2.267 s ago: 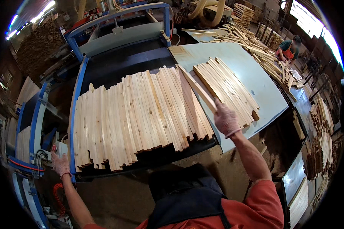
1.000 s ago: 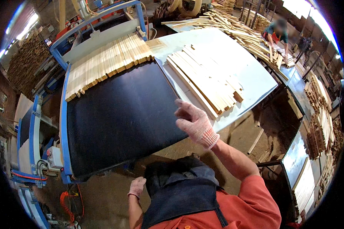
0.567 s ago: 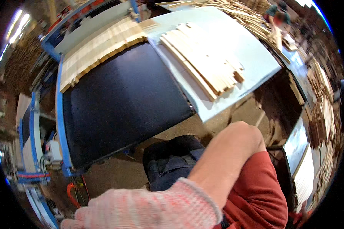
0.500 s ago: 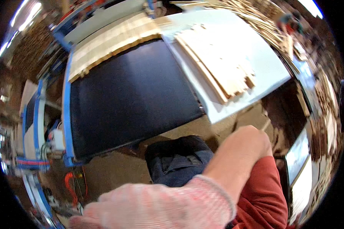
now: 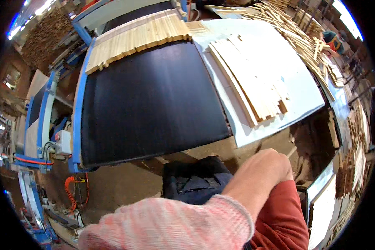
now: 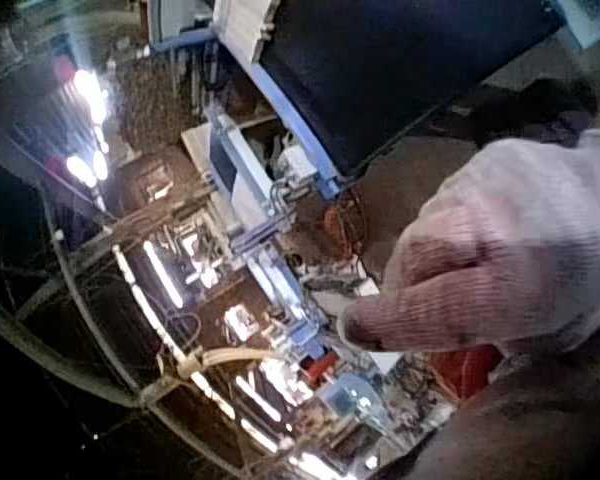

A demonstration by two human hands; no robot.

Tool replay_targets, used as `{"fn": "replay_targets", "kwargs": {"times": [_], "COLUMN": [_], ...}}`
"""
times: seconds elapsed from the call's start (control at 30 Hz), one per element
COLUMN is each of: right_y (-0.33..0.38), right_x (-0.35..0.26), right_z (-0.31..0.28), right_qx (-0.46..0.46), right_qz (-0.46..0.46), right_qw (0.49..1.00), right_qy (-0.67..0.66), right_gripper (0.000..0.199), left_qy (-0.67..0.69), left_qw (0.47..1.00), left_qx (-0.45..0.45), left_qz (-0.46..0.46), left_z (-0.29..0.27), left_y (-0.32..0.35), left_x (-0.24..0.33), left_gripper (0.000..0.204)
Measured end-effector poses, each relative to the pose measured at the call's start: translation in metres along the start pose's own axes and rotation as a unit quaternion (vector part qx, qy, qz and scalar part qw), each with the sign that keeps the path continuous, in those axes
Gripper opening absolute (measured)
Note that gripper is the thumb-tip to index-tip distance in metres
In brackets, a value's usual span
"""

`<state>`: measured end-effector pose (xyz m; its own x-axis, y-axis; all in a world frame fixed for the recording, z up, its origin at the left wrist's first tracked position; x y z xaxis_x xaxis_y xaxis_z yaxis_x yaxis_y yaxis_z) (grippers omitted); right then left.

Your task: The person picks up groups of wooden planks from a table, sorts through them, and places some onto a moving conveyor belt while others are placed on different stacks.

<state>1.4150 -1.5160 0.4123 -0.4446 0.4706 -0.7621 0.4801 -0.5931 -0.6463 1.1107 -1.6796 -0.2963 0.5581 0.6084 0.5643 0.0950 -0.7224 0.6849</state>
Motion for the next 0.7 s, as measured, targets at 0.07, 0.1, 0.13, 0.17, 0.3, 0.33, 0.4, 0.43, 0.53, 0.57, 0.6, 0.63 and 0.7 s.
{"fn": "replay_targets", "kwargs": {"times": [0.07,0.1,0.13,0.17,0.3,0.33,0.4,0.43,0.53,0.57,0.6,0.63,0.7], "right_y": [0.012,0.023,0.029,0.021,0.025,0.026,0.028,0.032,0.042,0.042,0.045,0.052,0.077], "right_x": [0.012,0.002,0.019,0.030,0.054,0.059,0.057,0.058,0.040,0.032,0.027,0.028,0.038], "right_z": [0.000,-0.006,0.000,0.004,0.012,0.015,0.021,0.018,-0.015,-0.024,-0.031,-0.040,-0.056], "right_qx": [0.060,0.111,0.114,0.032,-0.122,-0.132,-0.142,-0.147,-0.118,-0.102,-0.089,-0.050,0.020], "right_qz": [-0.019,-0.044,-0.040,0.050,0.271,0.286,0.318,0.285,0.213,0.181,0.149,0.097,-0.019], "right_qw": [0.998,0.993,0.992,0.996,0.945,0.936,0.921,0.931,0.961,0.970,0.976,0.983,0.981], "right_qy": [-0.022,-0.003,-0.022,-0.065,-0.136,-0.155,-0.175,-0.177,-0.129,-0.128,-0.131,-0.148,-0.190], "right_gripper": [0.049,0.050,0.051,0.051,0.047,0.045,0.044,0.044,0.045,0.044,0.043,0.041,0.040], "left_qy": [0.005,-0.014,-0.003,0.004,0.007,0.009,0.008,0.019,0.020,0.023,0.033,0.018,-0.003], "left_qw": [1.000,0.999,1.000,1.000,1.000,1.000,1.000,0.999,0.999,0.998,0.997,0.996,0.987], "left_qx": [-0.008,-0.024,-0.007,-0.002,0.003,0.008,0.003,0.024,0.045,0.057,0.067,0.071,0.067], "left_qz": [-0.001,0.023,0.002,-0.007,-0.016,-0.022,-0.010,-0.019,-0.003,0.013,0.025,0.057,0.147], "left_z": [0.016,0.013,0.008,0.009,0.011,0.012,0.016,0.012,0.002,-0.005,-0.008,-0.016,-0.031], "left_y": [-0.005,-0.023,-0.011,-0.007,-0.010,-0.008,-0.017,-0.010,-0.017,-0.024,-0.025,-0.023,0.002], "left_x": [0.000,0.030,0.011,0.004,-0.002,-0.008,0.005,-0.007,0.013,0.025,0.037,0.074,0.168], "left_gripper": [0.048,0.048,0.047,0.047,0.046,0.045,0.045,0.044,0.043,0.043,0.043,0.041,0.037]}}
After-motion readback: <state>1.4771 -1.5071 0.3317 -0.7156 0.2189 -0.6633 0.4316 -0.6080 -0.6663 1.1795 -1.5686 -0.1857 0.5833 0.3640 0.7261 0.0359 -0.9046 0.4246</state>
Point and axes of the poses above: each hand's wrist, its own y-axis away from the middle knuckle, its own z-axis out of the palm, x = y × z, the point moved 10 cm from there along -y, towards the middle knuckle, and after that the axes turned 9 degrees about z, right-handed, at the moved point
